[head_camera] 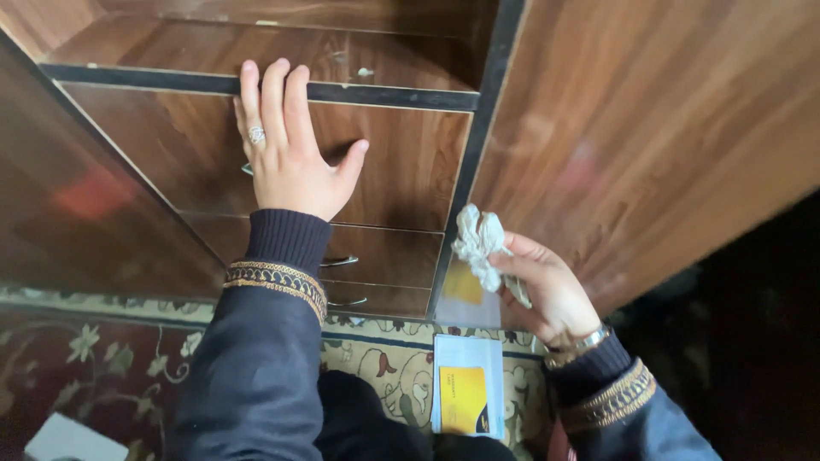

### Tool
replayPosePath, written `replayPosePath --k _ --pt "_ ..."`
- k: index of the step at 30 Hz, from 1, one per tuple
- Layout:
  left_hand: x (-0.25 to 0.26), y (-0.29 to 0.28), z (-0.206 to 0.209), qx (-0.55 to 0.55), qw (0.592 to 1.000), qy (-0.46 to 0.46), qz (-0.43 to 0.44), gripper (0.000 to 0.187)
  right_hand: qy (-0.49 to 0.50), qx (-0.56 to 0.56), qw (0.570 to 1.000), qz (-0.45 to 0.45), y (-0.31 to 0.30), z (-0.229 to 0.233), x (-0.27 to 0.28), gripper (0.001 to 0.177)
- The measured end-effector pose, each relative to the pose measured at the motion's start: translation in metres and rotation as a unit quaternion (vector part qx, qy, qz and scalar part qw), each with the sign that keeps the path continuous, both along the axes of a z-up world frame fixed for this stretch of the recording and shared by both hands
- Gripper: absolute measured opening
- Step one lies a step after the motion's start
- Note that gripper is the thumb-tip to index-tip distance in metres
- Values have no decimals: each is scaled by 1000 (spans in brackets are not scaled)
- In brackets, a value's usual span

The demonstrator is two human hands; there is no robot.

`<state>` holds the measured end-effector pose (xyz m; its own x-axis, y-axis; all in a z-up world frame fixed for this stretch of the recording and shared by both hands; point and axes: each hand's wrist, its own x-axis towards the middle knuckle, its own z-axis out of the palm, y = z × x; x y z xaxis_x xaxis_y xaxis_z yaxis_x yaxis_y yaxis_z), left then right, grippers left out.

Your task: Cleaning various small containers, a mirror, and a wallet with a cloth before placing them back into a wooden drawer.

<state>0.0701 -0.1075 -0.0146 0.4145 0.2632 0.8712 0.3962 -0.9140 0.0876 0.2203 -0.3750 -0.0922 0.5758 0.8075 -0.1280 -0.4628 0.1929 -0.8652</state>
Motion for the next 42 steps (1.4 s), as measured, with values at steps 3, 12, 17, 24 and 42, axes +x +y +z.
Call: replayPosePath --k 3,12,17,24,42 --pt "-2 2 -3 12 1000 -7 5 81 19 15 998 52 7 -17 8 37" --pt "-5 -20 -18 -9 997 -9 80 79 2 -18 992 125 54 -60 5 35" --pt "-83 -67 -123 -65 996 -5 56 69 -31 -26 992 116 72 -90 -49 34" --pt "-217 -170 -250 -485 860 36 157 43 -94 -87 984 123 43 -154 -163 29" --pt "-292 -310 -256 -737 528 -414 -78 41 -644 71 740 181 -75 -161 -329 43"
